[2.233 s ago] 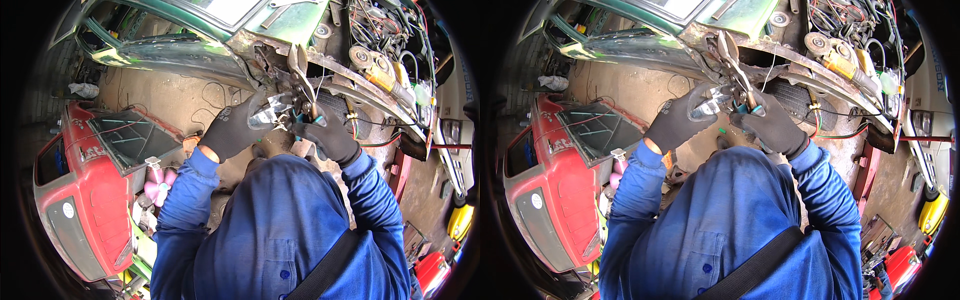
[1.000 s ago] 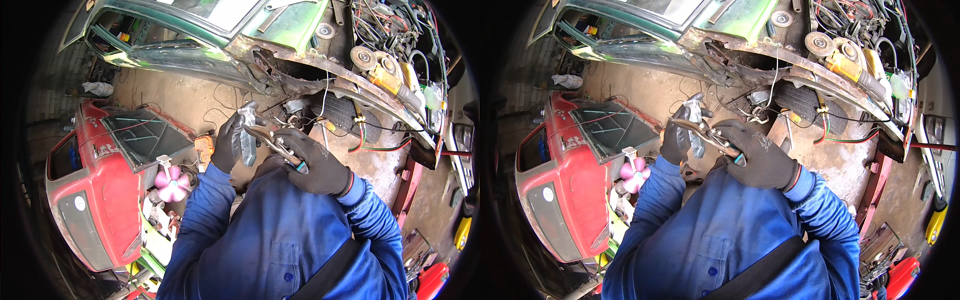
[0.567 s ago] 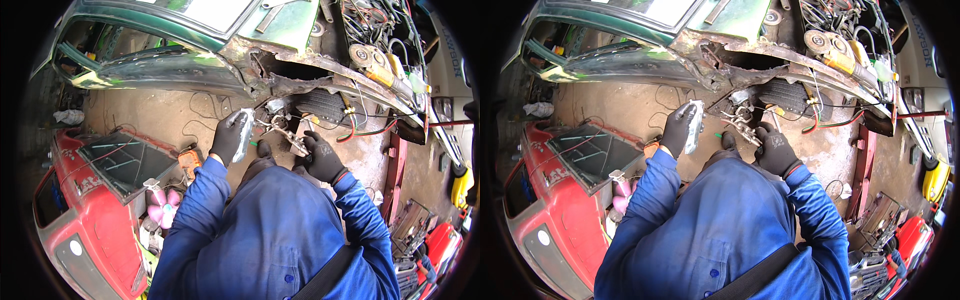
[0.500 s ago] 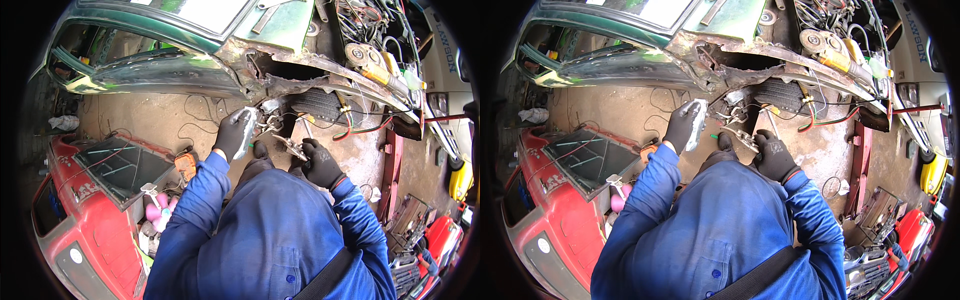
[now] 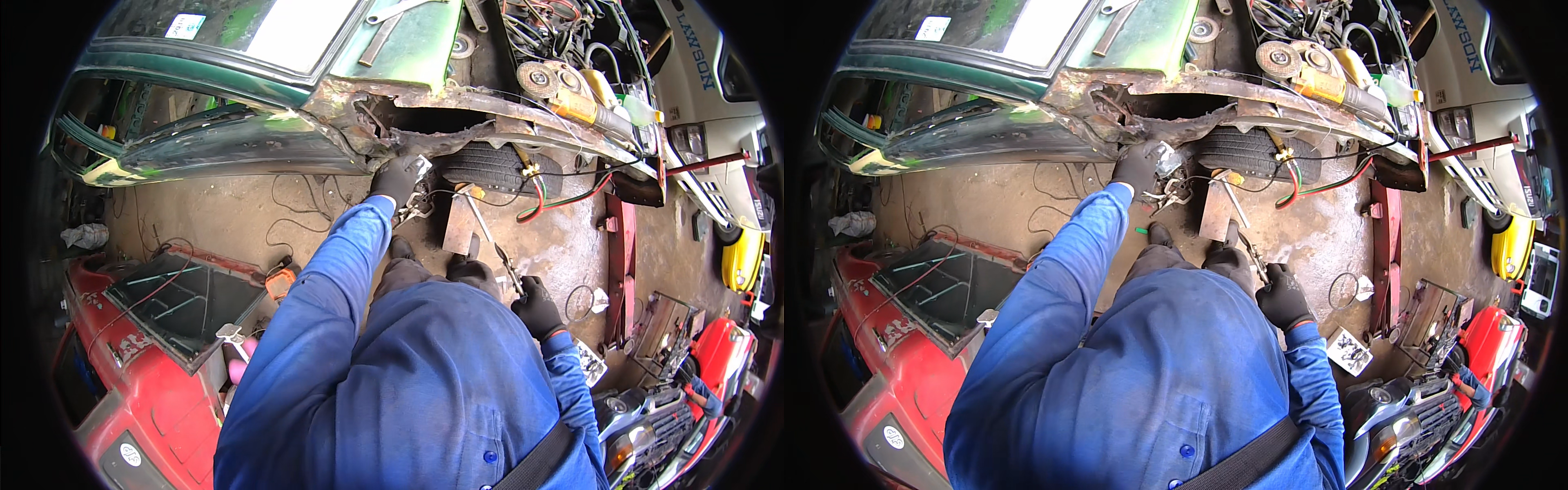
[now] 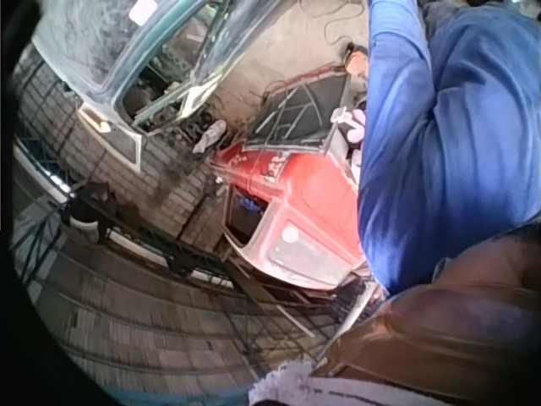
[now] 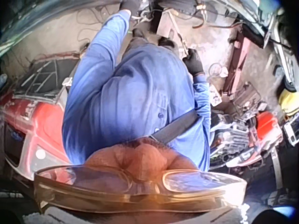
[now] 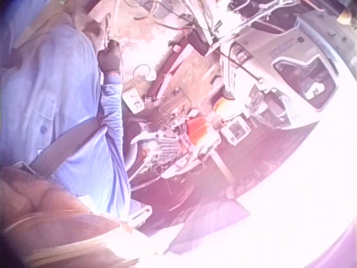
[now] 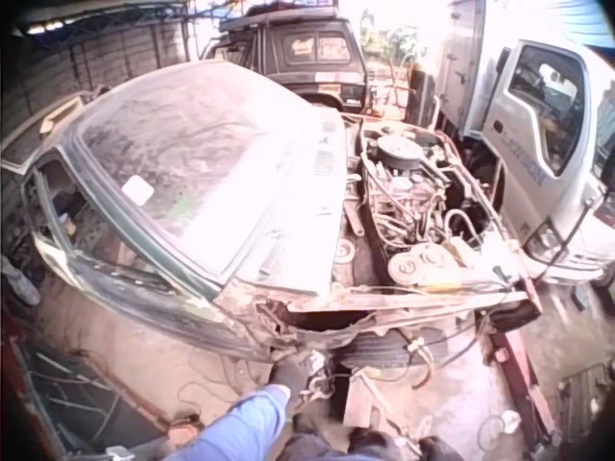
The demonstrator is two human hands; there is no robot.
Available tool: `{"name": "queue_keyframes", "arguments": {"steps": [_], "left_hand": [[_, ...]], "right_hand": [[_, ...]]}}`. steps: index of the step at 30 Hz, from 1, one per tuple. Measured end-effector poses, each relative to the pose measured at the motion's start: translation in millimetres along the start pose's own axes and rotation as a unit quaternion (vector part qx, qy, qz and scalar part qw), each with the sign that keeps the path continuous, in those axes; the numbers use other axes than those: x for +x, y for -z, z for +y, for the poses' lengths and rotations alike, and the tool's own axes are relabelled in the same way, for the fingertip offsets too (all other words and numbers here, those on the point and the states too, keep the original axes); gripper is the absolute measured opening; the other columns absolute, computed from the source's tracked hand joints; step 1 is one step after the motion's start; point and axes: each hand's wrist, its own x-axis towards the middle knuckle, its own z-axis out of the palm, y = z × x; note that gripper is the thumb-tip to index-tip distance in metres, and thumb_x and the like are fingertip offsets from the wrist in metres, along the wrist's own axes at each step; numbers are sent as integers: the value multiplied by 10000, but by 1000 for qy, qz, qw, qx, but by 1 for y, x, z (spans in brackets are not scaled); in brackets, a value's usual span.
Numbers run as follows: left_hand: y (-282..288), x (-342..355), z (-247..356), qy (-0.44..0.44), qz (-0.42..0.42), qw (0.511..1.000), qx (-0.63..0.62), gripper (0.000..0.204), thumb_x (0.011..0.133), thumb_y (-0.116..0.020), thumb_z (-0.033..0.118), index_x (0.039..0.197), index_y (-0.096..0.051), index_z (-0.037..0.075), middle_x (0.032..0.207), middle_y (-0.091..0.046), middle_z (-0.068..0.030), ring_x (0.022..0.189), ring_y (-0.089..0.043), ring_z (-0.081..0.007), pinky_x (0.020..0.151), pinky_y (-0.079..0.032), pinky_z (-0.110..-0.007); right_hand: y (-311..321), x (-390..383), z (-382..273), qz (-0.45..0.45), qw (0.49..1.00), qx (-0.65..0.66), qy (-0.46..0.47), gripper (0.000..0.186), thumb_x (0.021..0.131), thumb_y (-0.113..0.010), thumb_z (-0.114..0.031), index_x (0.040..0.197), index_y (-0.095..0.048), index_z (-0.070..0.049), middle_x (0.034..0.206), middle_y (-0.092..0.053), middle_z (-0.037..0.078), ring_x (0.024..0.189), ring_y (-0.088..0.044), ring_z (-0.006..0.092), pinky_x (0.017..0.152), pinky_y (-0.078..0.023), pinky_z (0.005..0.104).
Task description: The person uses pliers to remove a metal piece from the front fender area of a green car, then uses a welding torch to heat and cut the metal. The person repeatedly heats and removes sections of the fender, working on the car's body structure.
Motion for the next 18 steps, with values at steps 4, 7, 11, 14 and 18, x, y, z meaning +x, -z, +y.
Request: {"name": "queue_keyframes", "arguments": {"steps": [4,7,11,14,18], "left_hand": [[-15,27,3,-47,-2,978,-205,359,1137,-643,271,1336,-742,-12,1203,-821,-157,1066,-756,-211,976,-566,-367],[-24,43,-6,-48,14,980,-194,347,1144,-646,275,1316,-750,-8,1135,-823,-133,991,-724,-155,938,-565,-349],[-40,56,-24,-57,89,977,-188,326,1116,-666,287,1212,-764,-8,1010,-780,-243,844,-714,-313,831,-560,-418],[-50,63,-29,-36,114,969,-218,362,1096,-696,341,1113,-781,-11,938,-751,-274,749,-603,-403,781,-543,-450],[-50,60,-26,-6,121,964,-238,383,1086,-731,341,1102,-793,-37,886,-778,-186,740,-622,-220,758,-539,-401]], "right_hand": [[14,0,16,-10,1000,11,-9,425,851,-655,-88,1249,-648,62,1194,-660,327,1101,-659,551,944,-558,572],[28,3,22,-18,1000,5,-6,442,851,-661,-77,1268,-643,69,1200,-661,319,1094,-667,535,943,-561,560],[48,15,29,-34,999,-4,2,447,853,-659,-61,1282,-640,64,1184,-659,315,1077,-673,521,931,-565,550],[59,28,34,-44,999,-17,19,436,855,-655,-57,1273,-640,63,1169,-661,314,1064,-672,523,926,-566,545],[68,45,41,-34,998,-14,45,423,855,-651,-53,1261,-638,61,1168,-662,318,1059,-673,527,918,-565,543]]}}
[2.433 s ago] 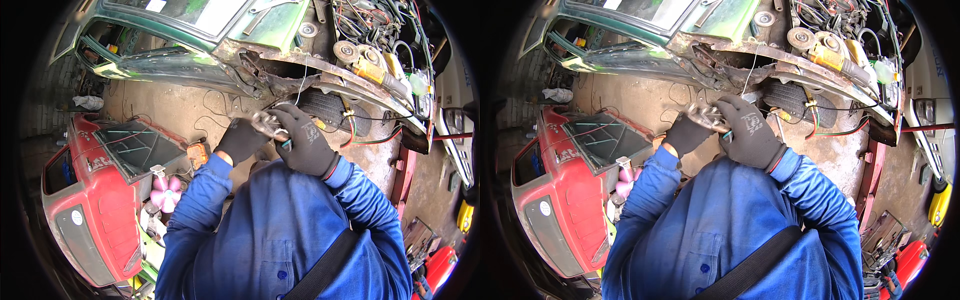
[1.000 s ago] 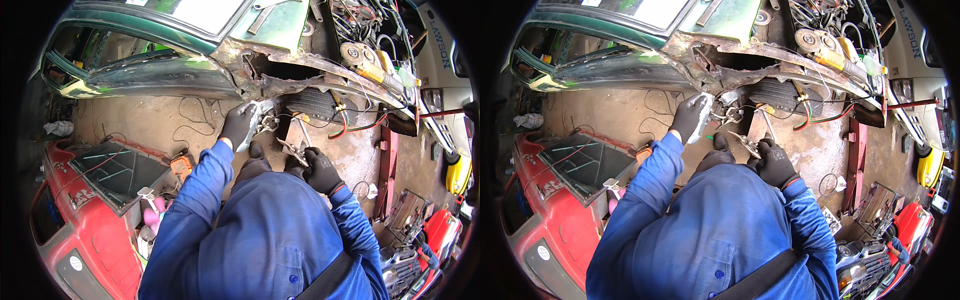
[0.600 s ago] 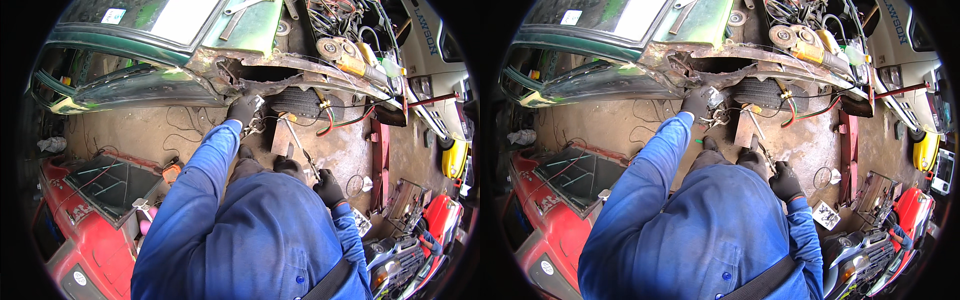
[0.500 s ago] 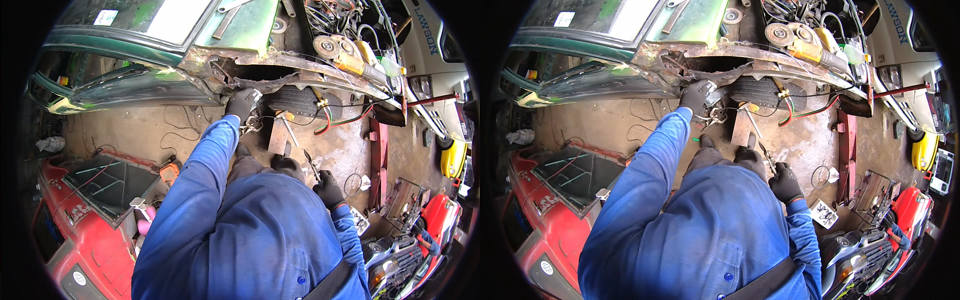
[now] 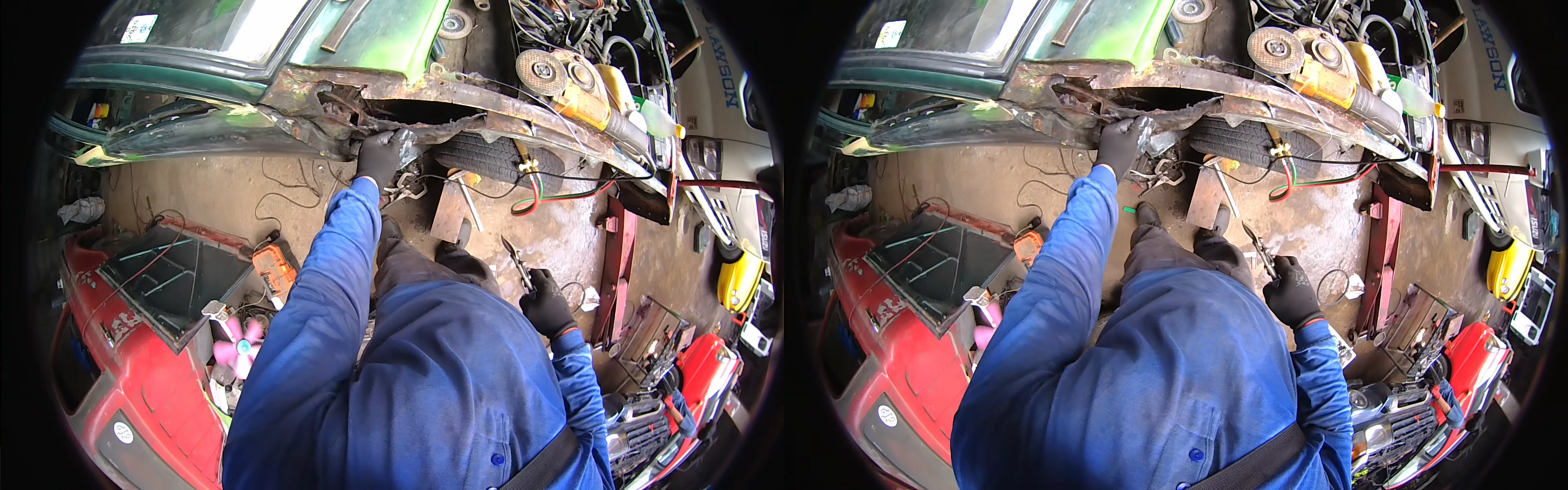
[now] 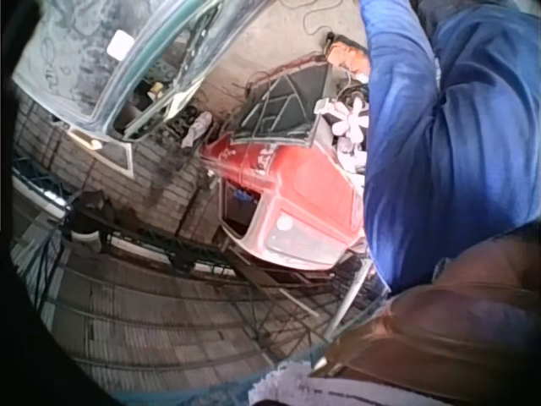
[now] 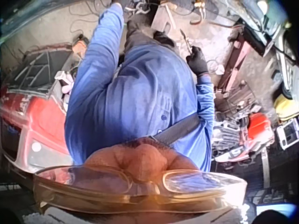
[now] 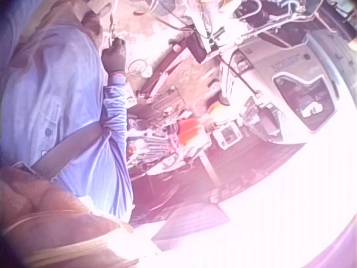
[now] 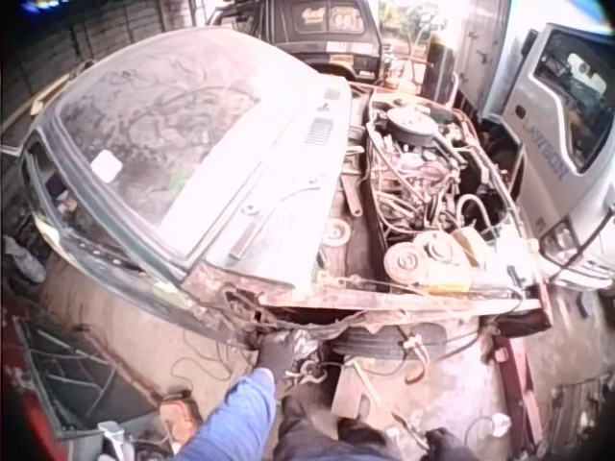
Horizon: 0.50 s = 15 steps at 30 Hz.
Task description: The person uses pliers to remove a metal piece from the front fender area of a green car, then uses a welding torch to heat and cut the metal. The person repeatedly heats and removes sections of the fender, working on the car's body structure.
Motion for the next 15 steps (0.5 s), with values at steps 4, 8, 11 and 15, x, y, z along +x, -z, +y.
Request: {"name": "queue_keyframes", "arguments": {"steps": [4,8,11,15], "left_hand": [[4,-6,10,97,-42,990,-92,387,1091,-746,318,1112,-800,-64,905,-803,-78,802,-608,-93,754,-535,-349],[8,-5,20,127,-36,987,-91,370,1088,-751,305,1138,-807,-56,978,-822,-63,834,-631,-105,775,-546,-338],[17,-4,26,155,-65,982,-84,385,1064,-780,318,1178,-803,-49,1023,-840,-84,837,-644,-112,773,-546,-342],[25,0,29,38,-86,993,77,356,1079,-743,298,1165,-799,-42,959,-817,-153,817,-640,-133,785,-553,-376]], "right_hand": [[13,15,5,-14,1000,-12,21,411,848,-656,-51,1244,-635,59,1164,-663,321,1046,-675,531,907,-565,549],[27,30,-2,-28,999,-13,22,399,834,-668,-52,1217,-636,56,1140,-660,328,1038,-670,537,896,-563,557],[37,38,-12,-45,998,-8,35,396,819,-675,-52,1199,-636,53,1112,-654,332,1037,-662,544,886,-557,565],[50,42,-40,-79,996,-4,47,450,883,-740,-119,1288,-639,52,1141,-672,310,1085,-681,509,932,-567,532]]}}
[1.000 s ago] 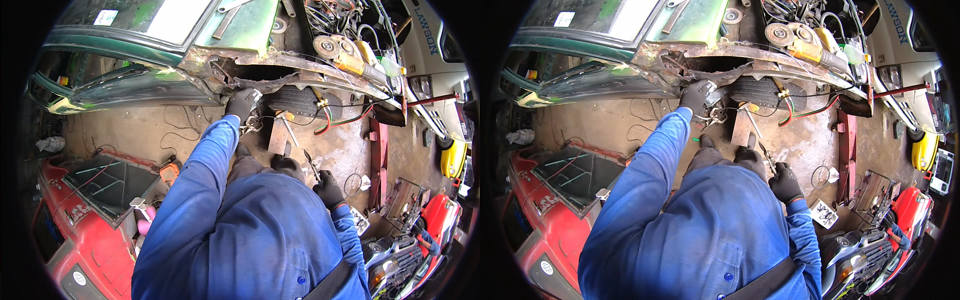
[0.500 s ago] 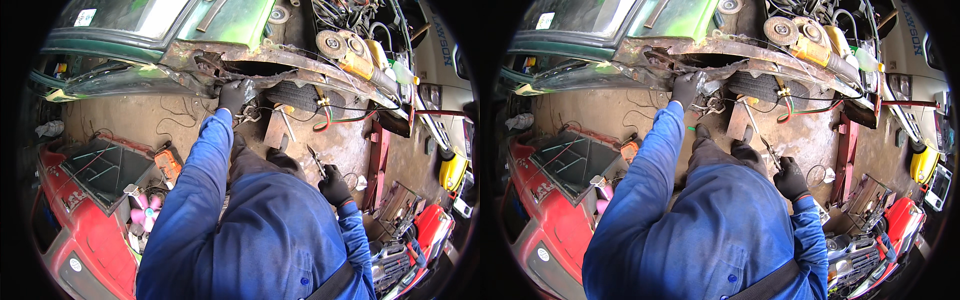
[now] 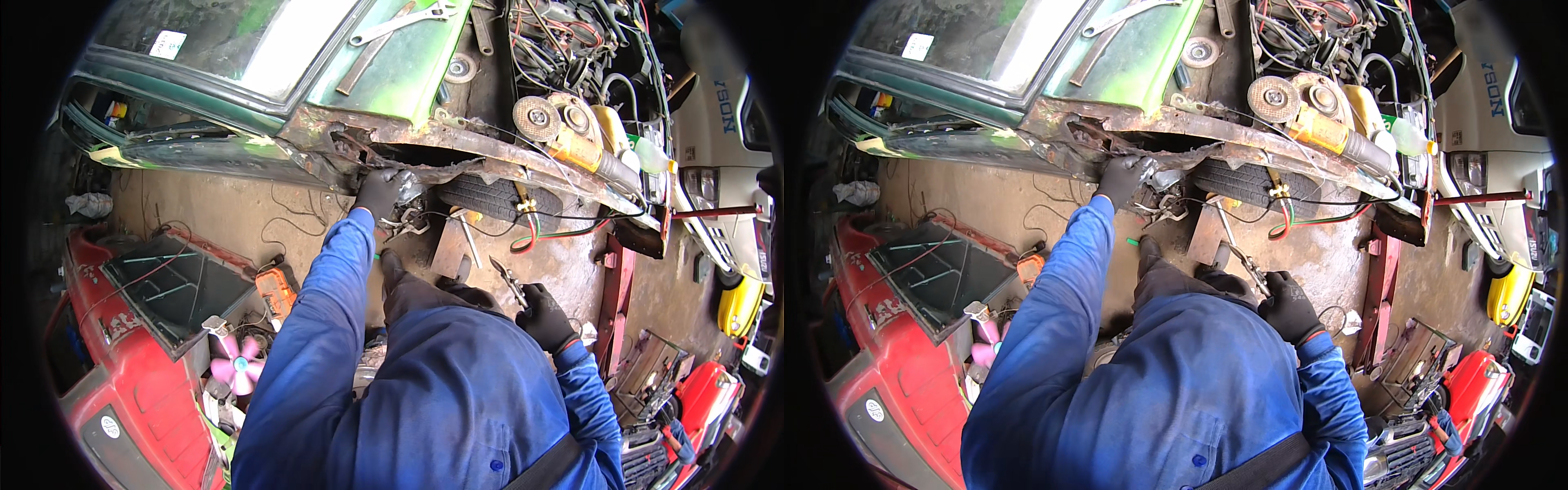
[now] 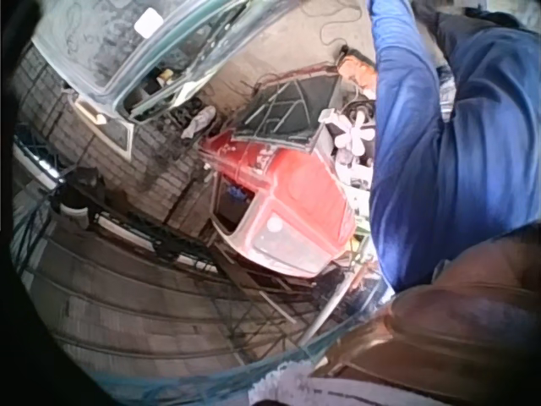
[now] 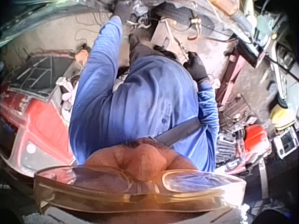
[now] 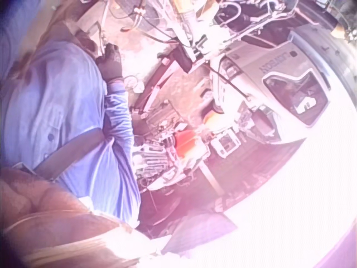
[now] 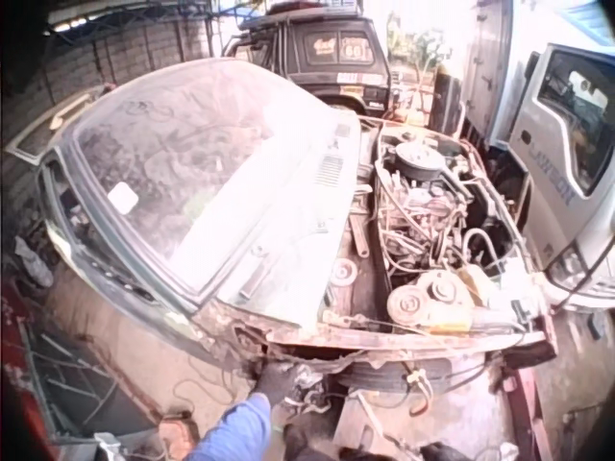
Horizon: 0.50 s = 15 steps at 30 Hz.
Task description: The person uses pliers to remove a metal piece from the front fender area of a green car, then uses a welding torch to heat and cut the metal. The person repeatedly heats and removes sections of the fender, working on the car's body structure.
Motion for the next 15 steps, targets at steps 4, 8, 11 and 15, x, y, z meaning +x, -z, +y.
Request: {"name": "queue_keyframes", "arguments": {"steps": [4,8,11,15], "left_hand": [[-9,-13,-12,53,-68,987,138,431,1065,-717,384,1249,-801,3,1094,-835,-197,929,-773,-269,862,-581,-435],[-27,-74,-52,65,-48,983,165,394,1023,-655,368,1212,-803,56,1153,-795,-259,1108,-746,-466,974,-579,-495],[-30,-150,-109,141,26,985,99,360,1013,-600,302,1195,-792,59,1155,-786,-264,1124,-739,-468,978,-578,-507],[-9,-260,-209,264,1,940,215,342,1030,-579,303,1165,-808,89,1189,-786,-249,1147,-743,-451,988,-581,-537]], "right_hand": [[20,16,-59,-25,993,117,-7,576,975,-807,-234,1444,-609,35,1144,-717,192,1073,-721,343,959,-577,439],[81,34,-137,-50,953,297,-15,575,1020,-758,-194,1514,-557,20,1057,-682,46,1000,-659,146,908,-563,323],[158,50,-185,36,978,198,60,584,1032,-746,-212,1535,-539,2,1043,-701,74,977,-680,170,885,-571,328],[245,122,-226,195,927,-272,167,564,1005,-754,-307,1457,-623,5,1117,-759,241,1051,-746,379,923,-584,462]]}}
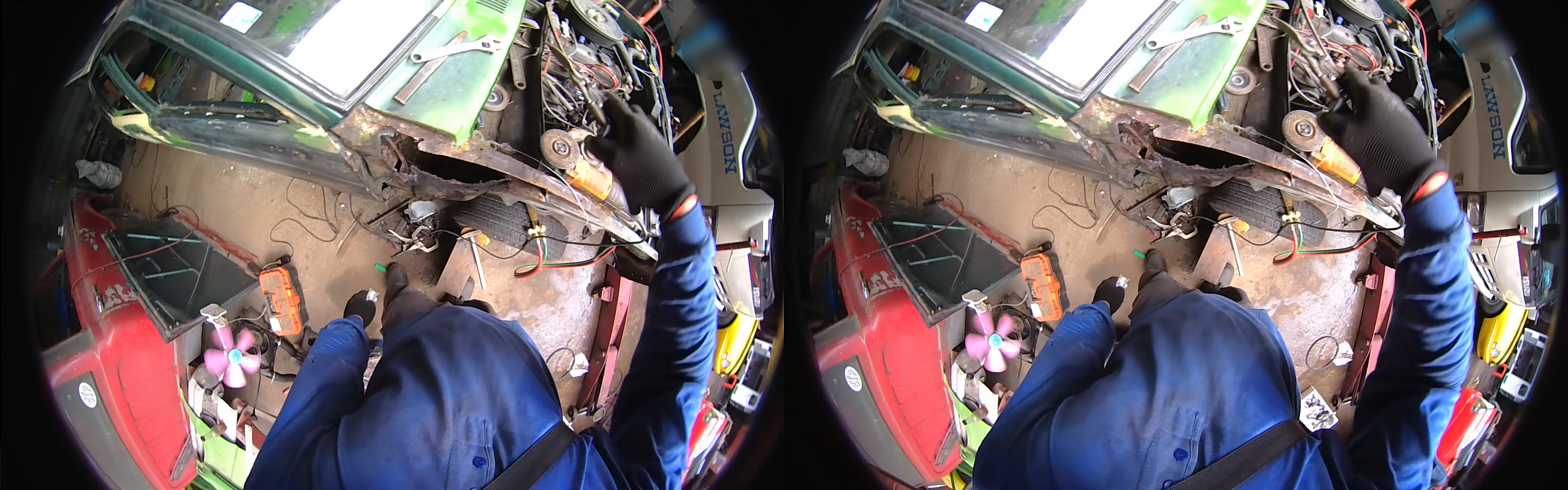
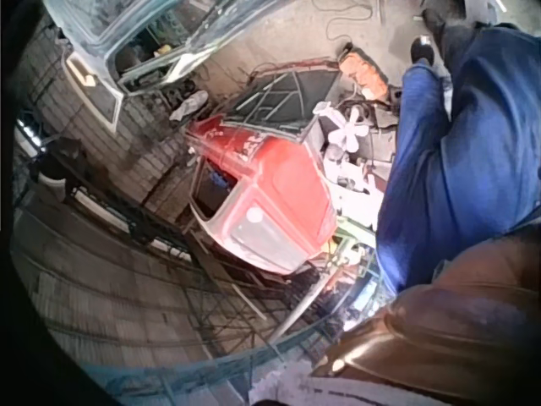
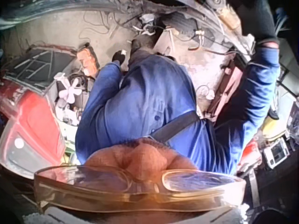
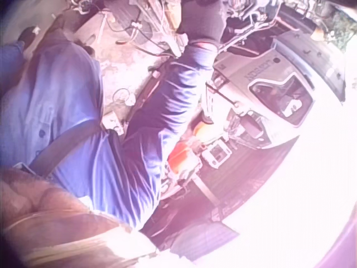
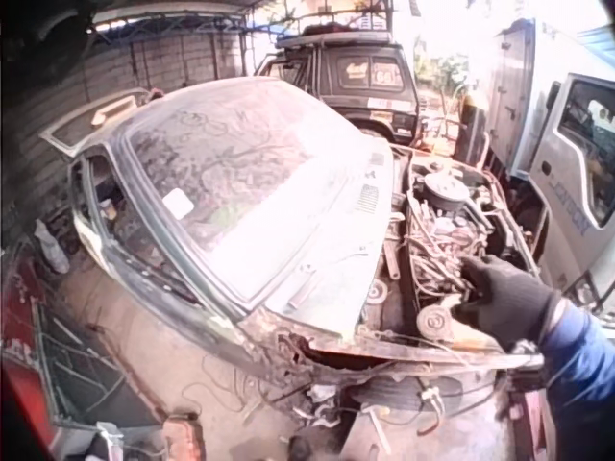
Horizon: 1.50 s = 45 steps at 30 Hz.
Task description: The person uses pliers to remove a metal piece from the front fender area of a green car, then uses a welding torch to heat and cut the metal. The person repeatedly heats and removes sections of the fender, working on the car's body structure.
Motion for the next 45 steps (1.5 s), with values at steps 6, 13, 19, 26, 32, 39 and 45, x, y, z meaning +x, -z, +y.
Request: {"name": "queue_keyframes", "arguments": {"steps": [6,13,19,26,32,39,45], "left_hand": [[-19,-56,-167,-47,-107,972,203,397,1040,-621,365,1225,-815,73,1215,-798,-240,1168,-755,-433,1047,-579,-520],[2,-111,-139,49,6,992,-113,419,1044,-615,355,1279,-790,55,1212,-805,-229,1170,-760,-402,1047,-573,-468],[64,-88,-21,-63,53,975,-208,465,1028,-574,212,1438,-680,18,1341,-758,-252,1264,-725,-418,1073,-563,-464],[159,-44,132,-131,-141,885,-424,409,1112,-647,127,1507,-666,22,1172,-769,-12,960,-695,-81,847,-558,-284],[203,-33,216,-135,-183,820,-525,422,1092,-669,89,1483,-641,-65,1236,-775,-70,1059,-735,-143,923,-595,-311],[208,-15,229,-107,-229,811,-527,395,1091,-668,179,1425,-655,-31,1236,-778,-124,1108,-734,-210,956,-600,-382],[224,-7,237,-52,-214,801,-556,428,1156,-561,305,1413,-647,-27,1317,-750,-142,1163,-734,-250,1010,-586,-400]], "right_hand": [[-27,134,39,-171,939,-295,-46,601,936,-746,-465,1311,-744,5,1097,-790,281,1032,-776,444,952,-606,498],[-112,198,28,-18,921,-386,-42,1001,840,-846,-617,1627,-542,-79,1551,-647,249,1430,-621,453,1196,-482,623],[-131,138,1,166,951,-260,35,813,933,-825,-458,1606,-550,-96,1382,-697,246,1311,-651,456,1139,-464,639],[-216,-63,-117,30,964,157,214,639,918,-811,-219,1512,-628,-71,1393,-675,199,1187,-664,391,1021,-523,502],[-285,-118,-159,4,960,220,175,630,922,-819,-201,1516,-634,-97,1500,-640,170,1273,-650,369,1067,-518,496],[-316,-109,-158,67,954,186,225,541,898,-783,-167,1432,-701,-203,1482,-662,88,1222,-659,290,1049,-519,475],[-319,-78,-152,108,938,241,223,476,872,-773,-100,1340,-743,-184,1371,-719,94,1160,-706,308,1028,-560,478]]}}
